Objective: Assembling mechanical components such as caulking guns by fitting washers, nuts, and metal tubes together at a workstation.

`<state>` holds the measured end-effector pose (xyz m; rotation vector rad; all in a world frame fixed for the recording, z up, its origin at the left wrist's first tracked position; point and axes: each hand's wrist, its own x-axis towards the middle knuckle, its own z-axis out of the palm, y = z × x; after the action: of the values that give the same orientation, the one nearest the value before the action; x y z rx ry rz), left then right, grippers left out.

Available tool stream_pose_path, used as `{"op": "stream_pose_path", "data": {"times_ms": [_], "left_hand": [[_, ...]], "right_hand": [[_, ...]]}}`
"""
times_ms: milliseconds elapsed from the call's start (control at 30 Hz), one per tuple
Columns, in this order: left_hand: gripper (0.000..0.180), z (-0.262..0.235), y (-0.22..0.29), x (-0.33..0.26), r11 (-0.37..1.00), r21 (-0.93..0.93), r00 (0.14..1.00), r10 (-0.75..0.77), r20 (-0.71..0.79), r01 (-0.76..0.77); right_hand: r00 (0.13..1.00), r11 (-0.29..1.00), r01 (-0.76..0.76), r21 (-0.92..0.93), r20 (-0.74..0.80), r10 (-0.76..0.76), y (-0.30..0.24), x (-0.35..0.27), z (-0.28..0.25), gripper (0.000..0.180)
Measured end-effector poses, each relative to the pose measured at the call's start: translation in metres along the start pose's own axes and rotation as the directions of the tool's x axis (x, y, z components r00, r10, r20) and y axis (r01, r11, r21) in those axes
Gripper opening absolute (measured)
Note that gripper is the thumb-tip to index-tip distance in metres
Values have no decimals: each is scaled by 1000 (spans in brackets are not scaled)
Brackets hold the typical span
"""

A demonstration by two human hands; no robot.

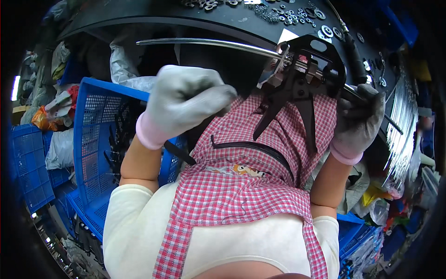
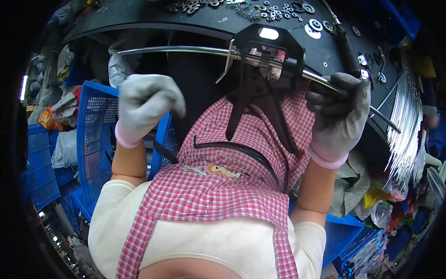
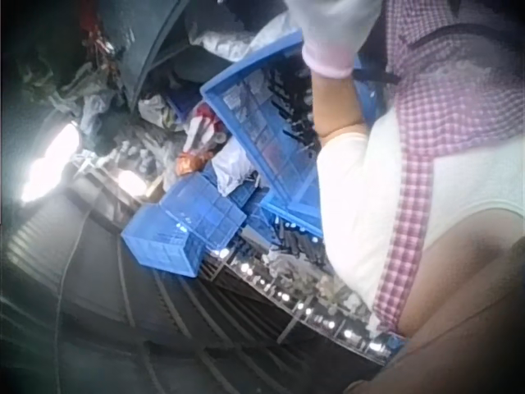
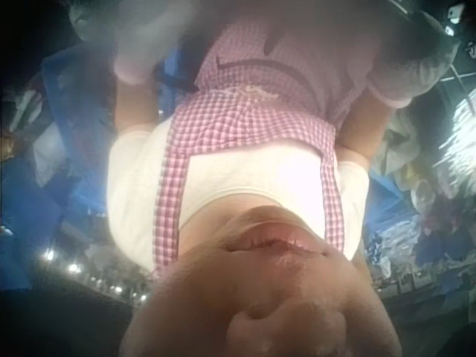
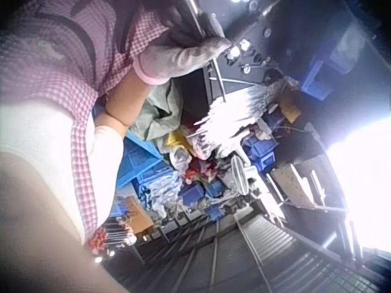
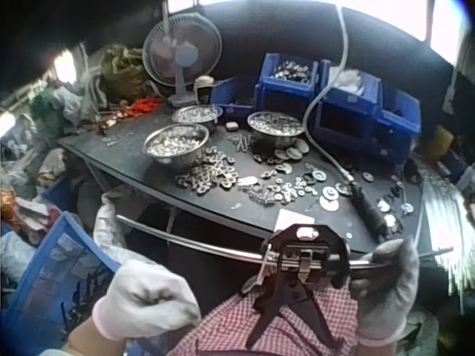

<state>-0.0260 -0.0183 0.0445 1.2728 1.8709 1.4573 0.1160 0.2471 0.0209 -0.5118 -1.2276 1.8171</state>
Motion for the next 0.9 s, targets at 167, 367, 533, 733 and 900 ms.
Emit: {"op": "stream_pose_path", "data": {"times_ms": [167, 367, 533, 733, 900], "left_hand": [[47, 16, 24, 51, 665, 679, 799, 569, -193, -309], [35, 34, 16, 70, 945, 231, 964, 254, -76, -231], [29, 51, 0, 76, 977, -163, 984, 120, -134, -141], [21, 85, -9, 82, 735, -634, 942, 21, -334, -241], [26, 85, -43, 61, 602, -722, 873, -81, -482, -342]], "right_hand": [[969, 999, 22, -33, 245, -14, -8, 2, 5, 45], [898, 997, 51, -54, 440, -22, -28, 7, 11, 49], [808, 899, 330, -289, 578, -111, -59, 42, 17, 49], [669, 502, 726, -470, 652, -357, -161, 304, -137, 45], [416, 624, 771, -126, 842, -344, -70, 184, 80, 47]]}}
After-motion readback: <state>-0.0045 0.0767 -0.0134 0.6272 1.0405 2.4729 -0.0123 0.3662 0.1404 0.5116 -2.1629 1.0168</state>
